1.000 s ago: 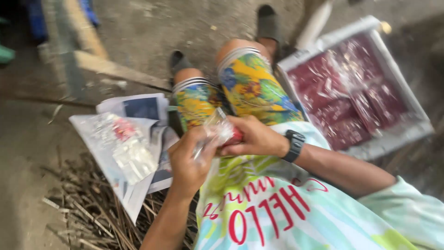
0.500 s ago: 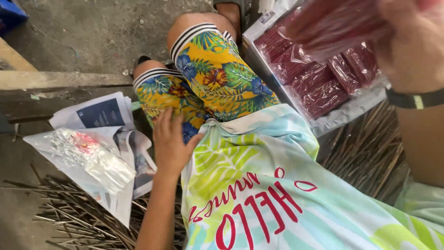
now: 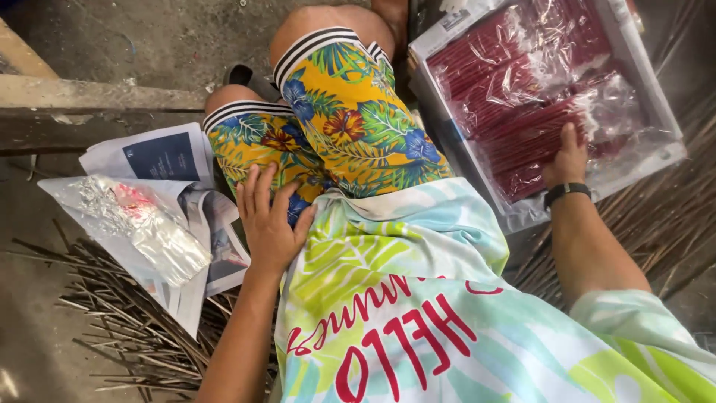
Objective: The person places bundles of red incense sticks into clear plastic bags, uses a wooden rod to help position the bundles, and then puts the bagged incense into a larger container.
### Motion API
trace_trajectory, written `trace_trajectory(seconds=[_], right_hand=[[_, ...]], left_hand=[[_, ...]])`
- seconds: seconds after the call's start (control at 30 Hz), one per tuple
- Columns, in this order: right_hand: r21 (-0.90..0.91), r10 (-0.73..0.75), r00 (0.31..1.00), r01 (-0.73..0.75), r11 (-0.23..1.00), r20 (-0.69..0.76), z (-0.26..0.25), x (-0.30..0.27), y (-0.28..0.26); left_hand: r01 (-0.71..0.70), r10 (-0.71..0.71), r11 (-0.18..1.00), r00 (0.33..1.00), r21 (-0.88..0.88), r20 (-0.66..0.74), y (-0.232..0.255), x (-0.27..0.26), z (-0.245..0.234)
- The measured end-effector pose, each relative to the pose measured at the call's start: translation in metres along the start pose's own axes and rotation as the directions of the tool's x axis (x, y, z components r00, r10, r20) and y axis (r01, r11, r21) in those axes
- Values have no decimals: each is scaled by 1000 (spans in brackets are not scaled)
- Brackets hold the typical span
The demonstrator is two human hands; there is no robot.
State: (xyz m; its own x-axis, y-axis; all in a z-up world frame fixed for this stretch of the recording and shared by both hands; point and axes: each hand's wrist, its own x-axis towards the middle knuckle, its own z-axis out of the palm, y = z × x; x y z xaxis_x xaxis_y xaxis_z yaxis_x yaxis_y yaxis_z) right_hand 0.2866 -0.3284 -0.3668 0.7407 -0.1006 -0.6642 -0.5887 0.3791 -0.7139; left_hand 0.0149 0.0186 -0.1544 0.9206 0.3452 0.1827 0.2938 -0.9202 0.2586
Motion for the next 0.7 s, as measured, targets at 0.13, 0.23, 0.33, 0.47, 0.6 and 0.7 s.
trace_trajectory(seconds=[0.13, 0.23, 0.33, 0.47, 0.6, 0.7], right_hand=[[-18, -8, 1000, 7, 1000, -9, -23, 48, 48], [52, 11, 997, -7, 999, -73, -20, 49, 54], [-5, -37, 998, 37, 999, -47, -6, 34, 36], [-810, -242, 970, 125, 573, -21, 20, -17, -13], [-894, -513, 744, 433, -116, 427, 3, -17, -10], [-826, -44, 867, 455, -332, 496, 43, -60, -17]], left_hand=[[-19, 22, 999, 996, 32, -83, -12, -3, 14], [-3, 4, 1000, 997, 17, -77, -11, -5, 14], [-1, 2, 1000, 997, 15, -81, -7, -3, 11], [30, -30, 1000, 999, 0, -11, -1, 0, 2], [24, -24, 1000, 998, -5, -53, -5, -1, 7], [35, -36, 999, 999, -23, -25, -5, -2, 5]])
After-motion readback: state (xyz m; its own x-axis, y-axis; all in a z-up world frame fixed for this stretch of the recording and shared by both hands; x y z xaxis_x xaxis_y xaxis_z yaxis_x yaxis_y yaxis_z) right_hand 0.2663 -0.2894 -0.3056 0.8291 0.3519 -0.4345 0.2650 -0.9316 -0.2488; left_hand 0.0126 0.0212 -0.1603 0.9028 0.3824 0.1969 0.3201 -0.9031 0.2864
